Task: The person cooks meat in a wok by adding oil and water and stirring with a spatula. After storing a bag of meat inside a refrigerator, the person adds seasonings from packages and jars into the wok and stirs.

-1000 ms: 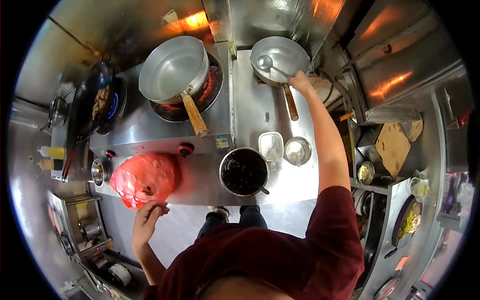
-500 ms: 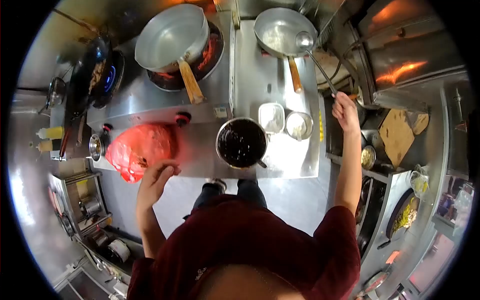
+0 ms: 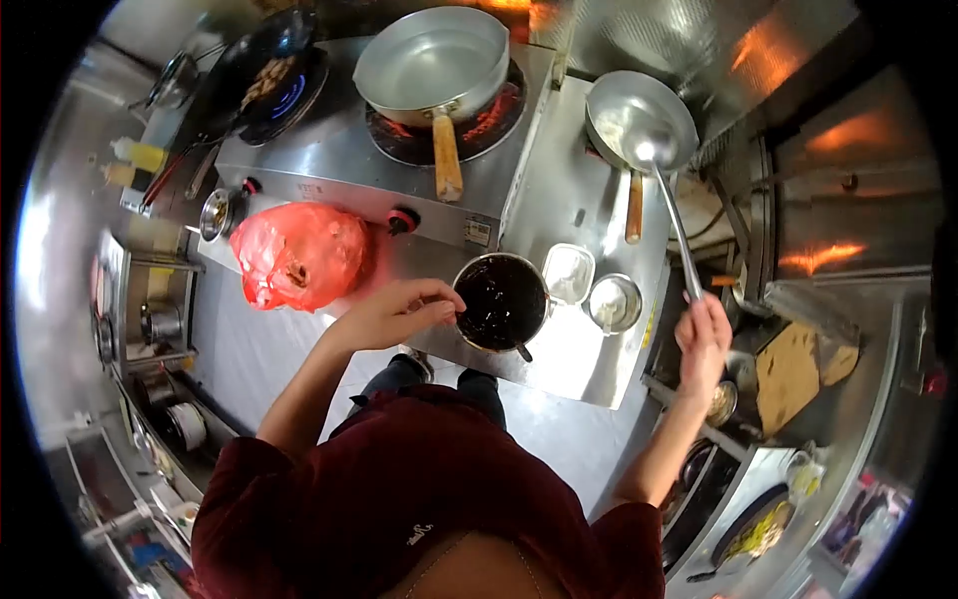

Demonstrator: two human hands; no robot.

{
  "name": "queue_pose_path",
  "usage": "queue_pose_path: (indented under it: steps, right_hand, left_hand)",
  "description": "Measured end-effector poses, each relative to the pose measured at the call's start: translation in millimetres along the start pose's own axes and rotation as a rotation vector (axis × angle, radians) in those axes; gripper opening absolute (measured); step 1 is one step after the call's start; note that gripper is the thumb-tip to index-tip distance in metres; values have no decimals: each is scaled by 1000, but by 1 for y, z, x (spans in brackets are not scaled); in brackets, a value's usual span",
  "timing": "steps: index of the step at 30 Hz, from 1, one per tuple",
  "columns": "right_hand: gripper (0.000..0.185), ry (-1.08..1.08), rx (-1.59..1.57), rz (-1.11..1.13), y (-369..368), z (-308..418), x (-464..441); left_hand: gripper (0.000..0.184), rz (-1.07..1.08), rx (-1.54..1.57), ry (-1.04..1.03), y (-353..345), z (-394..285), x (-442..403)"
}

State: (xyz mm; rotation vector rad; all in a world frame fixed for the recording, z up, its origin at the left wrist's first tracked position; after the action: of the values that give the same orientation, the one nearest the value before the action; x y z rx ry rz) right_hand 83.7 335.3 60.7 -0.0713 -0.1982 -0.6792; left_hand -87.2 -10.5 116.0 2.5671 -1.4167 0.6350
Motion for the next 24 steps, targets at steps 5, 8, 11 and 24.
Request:
queue_pose_path:
  steps: [5, 8, 11, 24]
  right_hand:
    - [19, 269, 247, 94, -151, 62, -67]
    - [21, 122, 122, 297, -227, 75, -94]
    - [12, 663, 691, 106, -274, 79, -102]
    - [24, 1331, 1715, -264, -417, 64, 24]
  left_hand:
    - [21, -58, 8, -77, 2, 1, 10]
    - [21, -152, 61, -80, 11, 6, 27]
    - [21, -272, 99, -104, 27, 14, 47]
    - [32, -291, 619, -177, 166, -7, -28]
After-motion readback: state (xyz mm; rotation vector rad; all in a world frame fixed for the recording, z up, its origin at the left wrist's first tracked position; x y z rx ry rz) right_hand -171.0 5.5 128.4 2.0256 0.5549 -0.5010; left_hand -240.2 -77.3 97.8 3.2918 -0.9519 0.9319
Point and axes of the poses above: each hand's wrist, its own x-axis away from the middle knuckle, its own y-axis out of the back of the hand, z = x × y, the point moved 2 cm from there along -x, towards the middle knuckle, and after that the axes turned 13 degrees about x, right-handed, at the moved point
